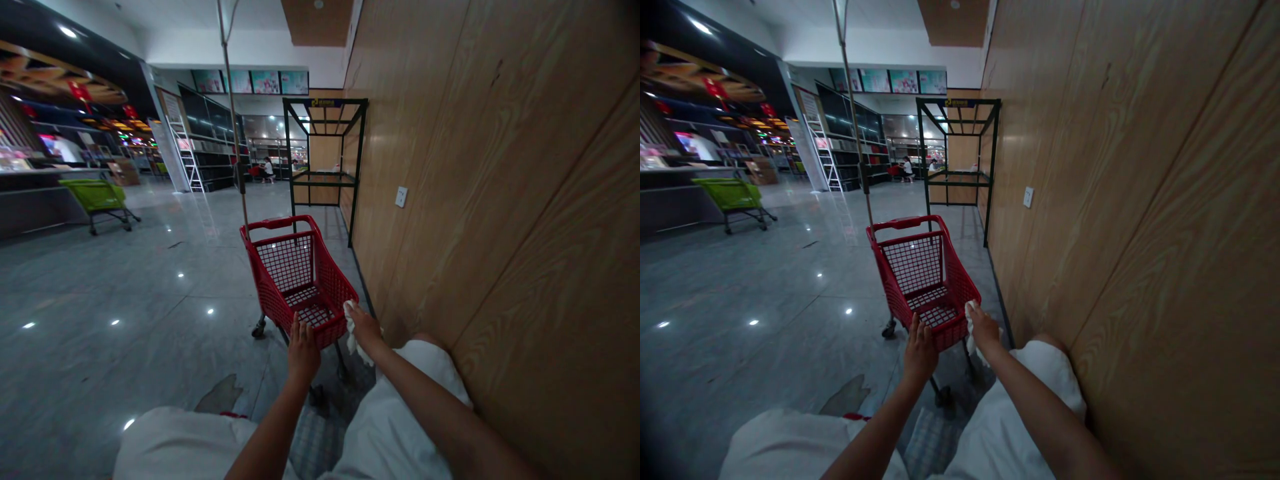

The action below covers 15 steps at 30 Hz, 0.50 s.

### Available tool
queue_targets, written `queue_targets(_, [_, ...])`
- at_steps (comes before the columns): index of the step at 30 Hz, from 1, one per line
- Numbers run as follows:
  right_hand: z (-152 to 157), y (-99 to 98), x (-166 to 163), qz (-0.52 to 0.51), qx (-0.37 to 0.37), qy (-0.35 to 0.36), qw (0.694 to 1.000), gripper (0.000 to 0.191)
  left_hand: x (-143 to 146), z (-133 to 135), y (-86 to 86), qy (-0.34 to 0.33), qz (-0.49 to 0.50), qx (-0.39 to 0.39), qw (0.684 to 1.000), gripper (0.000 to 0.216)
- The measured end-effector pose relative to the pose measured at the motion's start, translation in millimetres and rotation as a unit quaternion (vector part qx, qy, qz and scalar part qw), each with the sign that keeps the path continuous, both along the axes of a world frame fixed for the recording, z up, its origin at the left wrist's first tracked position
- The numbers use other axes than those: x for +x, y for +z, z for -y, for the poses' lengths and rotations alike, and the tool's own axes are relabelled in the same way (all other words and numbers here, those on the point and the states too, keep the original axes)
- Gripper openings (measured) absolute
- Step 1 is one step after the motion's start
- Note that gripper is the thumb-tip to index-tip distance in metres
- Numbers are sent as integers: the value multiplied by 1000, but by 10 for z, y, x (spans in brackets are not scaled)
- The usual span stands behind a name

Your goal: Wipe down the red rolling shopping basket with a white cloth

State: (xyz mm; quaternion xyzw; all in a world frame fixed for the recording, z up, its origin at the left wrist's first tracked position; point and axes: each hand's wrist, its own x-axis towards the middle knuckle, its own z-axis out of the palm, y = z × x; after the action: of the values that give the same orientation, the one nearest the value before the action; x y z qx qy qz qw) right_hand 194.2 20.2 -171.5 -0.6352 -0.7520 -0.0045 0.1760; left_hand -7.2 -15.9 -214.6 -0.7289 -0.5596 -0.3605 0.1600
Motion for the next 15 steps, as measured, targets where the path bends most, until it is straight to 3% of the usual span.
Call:
queue_targets(2, [130,-79,-302,-22,1,30,999,69,10,-5,-45,6,9,4,1000,38])
queue_targets(5, [333,-218,-740,-42,36,131,990,70,-55,-21,-101,-12,4,10,1000,46])
queue_targets(7, [401,-261,-853,-32,58,181,981,72,-132,-24,-119,-22,-10,16,1000,49])
queue_targets(11, [291,-142,-496,52,49,182,981,67,-258,16,-108,-33,-39,33,998,39])
queue_targets(15, [75,31,84,73,4,42,996,65,-232,62,-106,-25,-27,55,998,38])
